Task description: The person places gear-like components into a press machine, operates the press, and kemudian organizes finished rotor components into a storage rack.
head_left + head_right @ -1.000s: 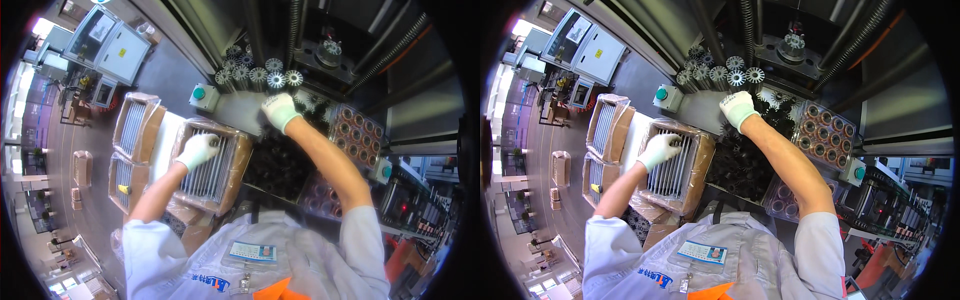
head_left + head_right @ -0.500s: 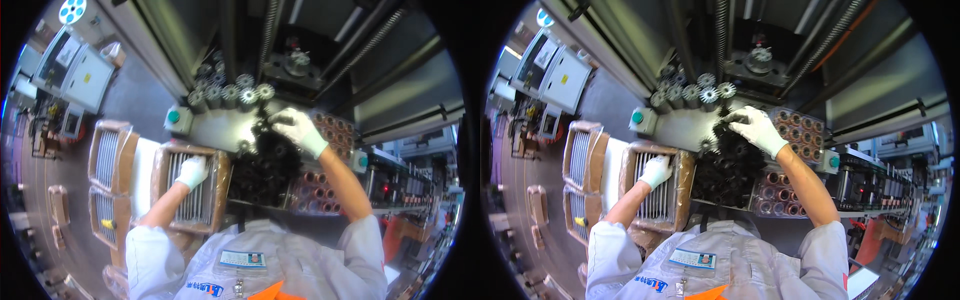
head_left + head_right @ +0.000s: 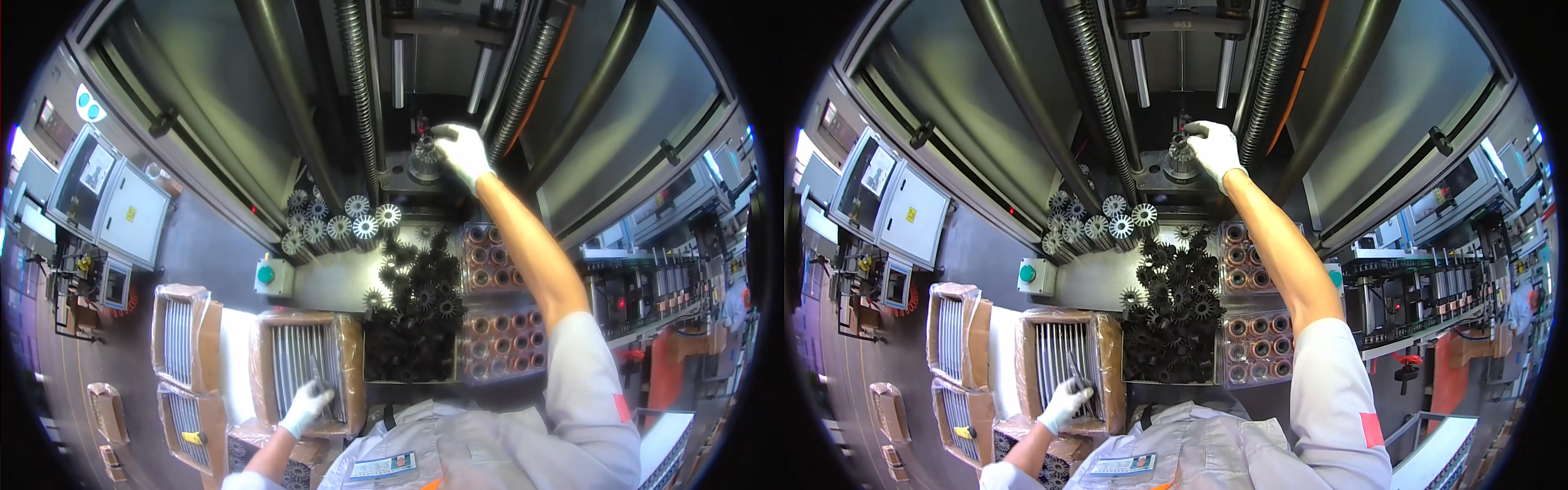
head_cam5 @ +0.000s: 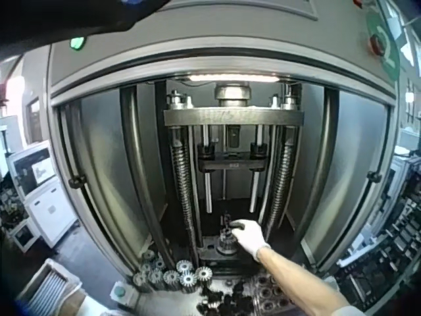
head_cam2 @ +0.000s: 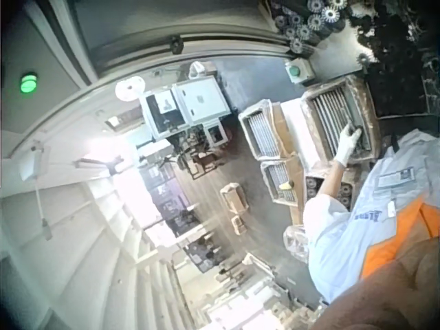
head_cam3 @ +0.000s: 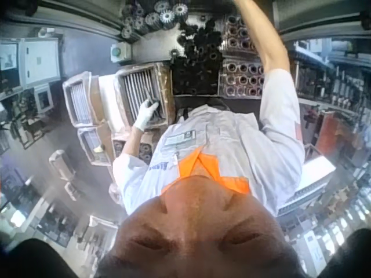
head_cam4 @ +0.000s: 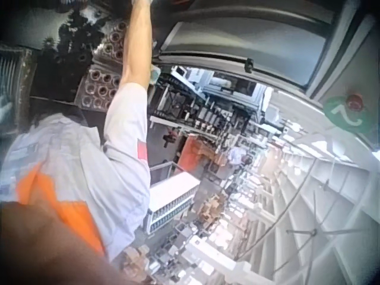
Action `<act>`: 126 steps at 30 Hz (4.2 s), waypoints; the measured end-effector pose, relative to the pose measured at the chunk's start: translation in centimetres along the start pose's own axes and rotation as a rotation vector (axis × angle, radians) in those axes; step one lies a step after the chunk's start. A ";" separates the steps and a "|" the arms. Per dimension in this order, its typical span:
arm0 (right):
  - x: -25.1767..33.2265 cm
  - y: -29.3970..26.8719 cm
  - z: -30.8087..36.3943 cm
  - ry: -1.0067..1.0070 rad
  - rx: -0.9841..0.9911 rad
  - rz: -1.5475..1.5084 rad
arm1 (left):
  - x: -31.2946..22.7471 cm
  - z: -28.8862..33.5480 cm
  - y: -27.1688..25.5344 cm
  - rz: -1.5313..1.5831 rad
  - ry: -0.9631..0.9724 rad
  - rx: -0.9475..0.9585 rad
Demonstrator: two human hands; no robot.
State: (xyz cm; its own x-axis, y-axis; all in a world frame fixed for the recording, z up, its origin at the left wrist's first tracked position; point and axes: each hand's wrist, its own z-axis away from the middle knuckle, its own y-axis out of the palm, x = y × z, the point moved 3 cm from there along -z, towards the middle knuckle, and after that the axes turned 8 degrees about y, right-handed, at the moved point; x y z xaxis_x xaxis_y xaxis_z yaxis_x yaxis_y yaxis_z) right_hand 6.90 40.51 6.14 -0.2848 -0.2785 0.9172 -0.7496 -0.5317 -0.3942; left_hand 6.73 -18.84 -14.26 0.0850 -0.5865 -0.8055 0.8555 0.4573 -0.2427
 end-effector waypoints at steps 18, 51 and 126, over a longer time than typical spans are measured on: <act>0.3 -3.2 7.2 -0.411 -0.056 0.497 | -39.8 -16.9 8.3 0.217 0.834 -0.174; -17.7 -24.3 28.7 -0.211 -0.013 0.852 | -33.7 -2.9 21.4 -0.585 1.041 0.320; 12.9 33.7 73.1 -1.927 2.012 0.486 | 16.2 37.4 14.2 0.662 0.031 -2.184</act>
State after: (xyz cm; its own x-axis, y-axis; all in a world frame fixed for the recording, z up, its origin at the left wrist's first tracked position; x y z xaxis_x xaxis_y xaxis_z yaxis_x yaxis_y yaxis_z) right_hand 21.69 -39.46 0.48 0.9272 0.1055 0.3594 0.3129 0.3095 -0.8979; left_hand 39.37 -46.86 -10.49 0.0031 -0.1006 -0.9949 -0.9456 0.3235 -0.0356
